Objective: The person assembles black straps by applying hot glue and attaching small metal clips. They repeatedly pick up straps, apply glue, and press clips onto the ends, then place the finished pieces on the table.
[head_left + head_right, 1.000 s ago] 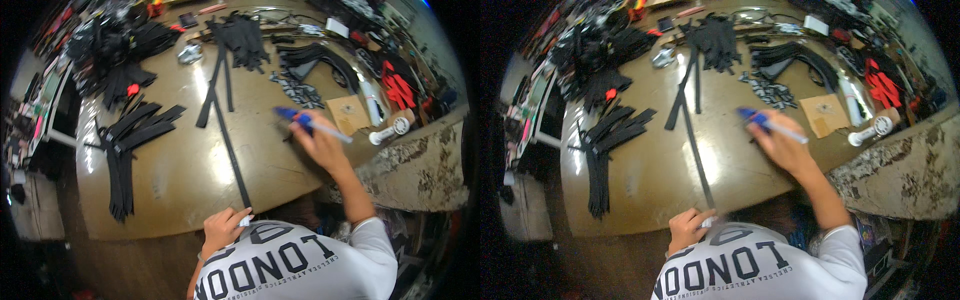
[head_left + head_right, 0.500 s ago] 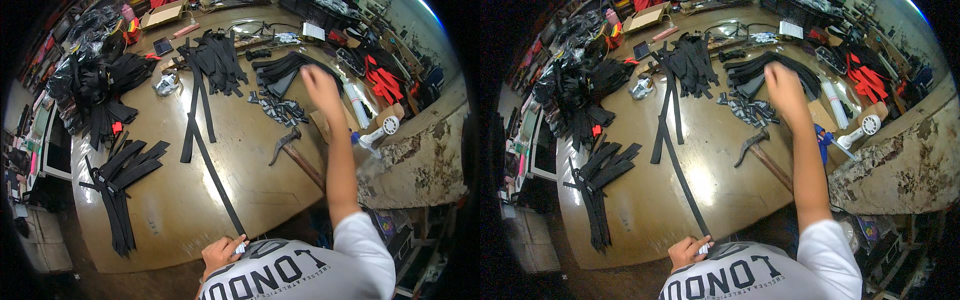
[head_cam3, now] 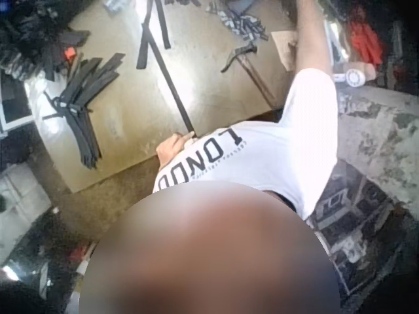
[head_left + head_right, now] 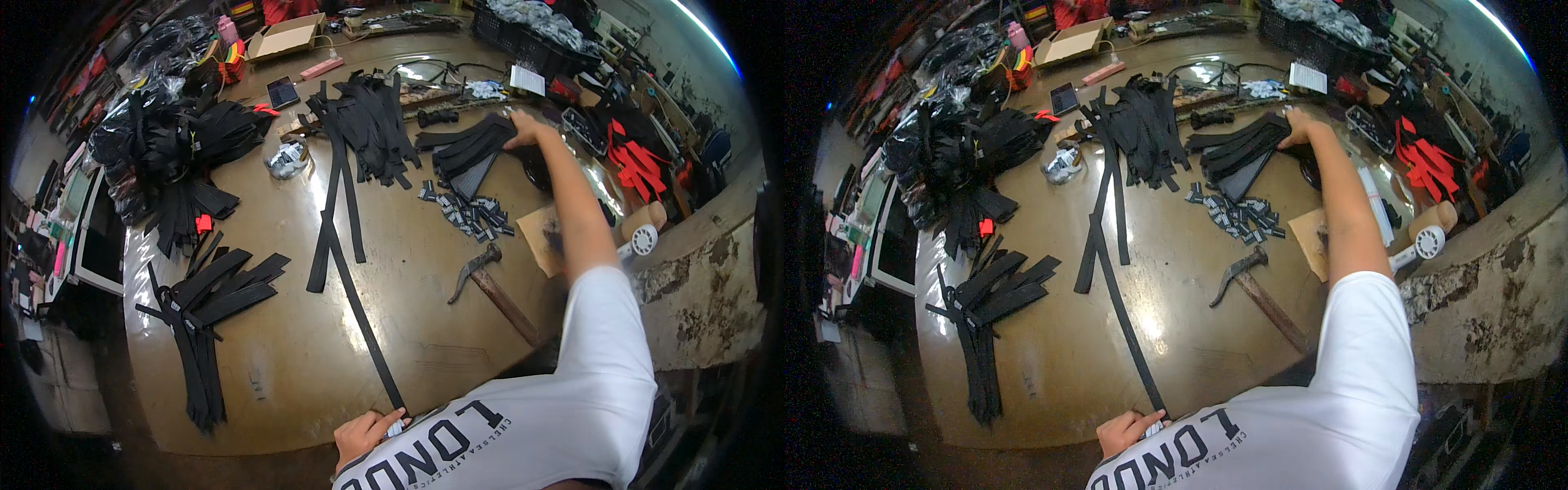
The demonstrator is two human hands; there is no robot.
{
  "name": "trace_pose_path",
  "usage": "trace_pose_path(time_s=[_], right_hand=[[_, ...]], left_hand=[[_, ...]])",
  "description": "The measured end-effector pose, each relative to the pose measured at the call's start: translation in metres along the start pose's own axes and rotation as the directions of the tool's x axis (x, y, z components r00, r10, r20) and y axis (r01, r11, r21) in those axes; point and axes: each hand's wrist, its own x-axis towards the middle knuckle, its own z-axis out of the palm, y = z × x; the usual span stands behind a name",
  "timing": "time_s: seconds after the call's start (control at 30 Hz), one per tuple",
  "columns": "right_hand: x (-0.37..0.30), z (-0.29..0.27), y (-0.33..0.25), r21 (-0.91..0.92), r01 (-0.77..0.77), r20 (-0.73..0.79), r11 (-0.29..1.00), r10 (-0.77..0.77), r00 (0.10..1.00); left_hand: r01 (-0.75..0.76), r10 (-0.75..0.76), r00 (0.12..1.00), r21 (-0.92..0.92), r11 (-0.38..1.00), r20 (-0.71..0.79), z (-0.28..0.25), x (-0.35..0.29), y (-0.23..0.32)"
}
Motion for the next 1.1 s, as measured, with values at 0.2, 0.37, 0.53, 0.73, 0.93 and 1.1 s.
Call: trace_pose_path(time_s=[0.2, 0.37, 0.53, 0.73, 0.93, 1.1], right_hand=[[-0.052, 0.015, 0.000, -0.021, 0.006, -0.130, 1.000, -0.008, 0.991], [-0.081, -0.005, -0.009, -0.034, -0.024, -0.151, 0.999, 0.018, 0.988], [-0.057, -0.003, -0.014, 0.204, 0.179, -0.308, 0.962, -0.111, 0.945], [-0.041, 0.005, -0.038, 0.062, 0.008, -0.498, 0.998, 0.024, 0.867], [-0.144, -0.113, -0.161, 0.198, 0.813, -0.670, 0.548, -0.529, 0.520], [-0.297, -0.120, -0.260, 0.010, 0.931, -0.744, 0.366, -0.619, 0.252]], left_hand=[[-0.027, 0.028, 0.999, -0.010, 1.000, 0.041, -0.003, -0.001, -0.002], [-0.083, 0.083, 0.996, -0.004, 0.997, 0.026, -0.001, -0.003, -0.007], [-0.082, 0.081, 0.997, 0.045, 0.996, 0.004, 0.004, -0.006, -0.008], [-0.088, 0.091, 0.991, 0.040, 0.995, -0.094, 0.007, -0.003, -0.003], [-0.080, 0.082, 0.991, 0.025, 0.996, -0.108, 0.004, 0.000, -0.001], [-0.122, 0.123, 0.980, 0.018, 0.992, -0.154, 0.004, 0.000, 0.000]])
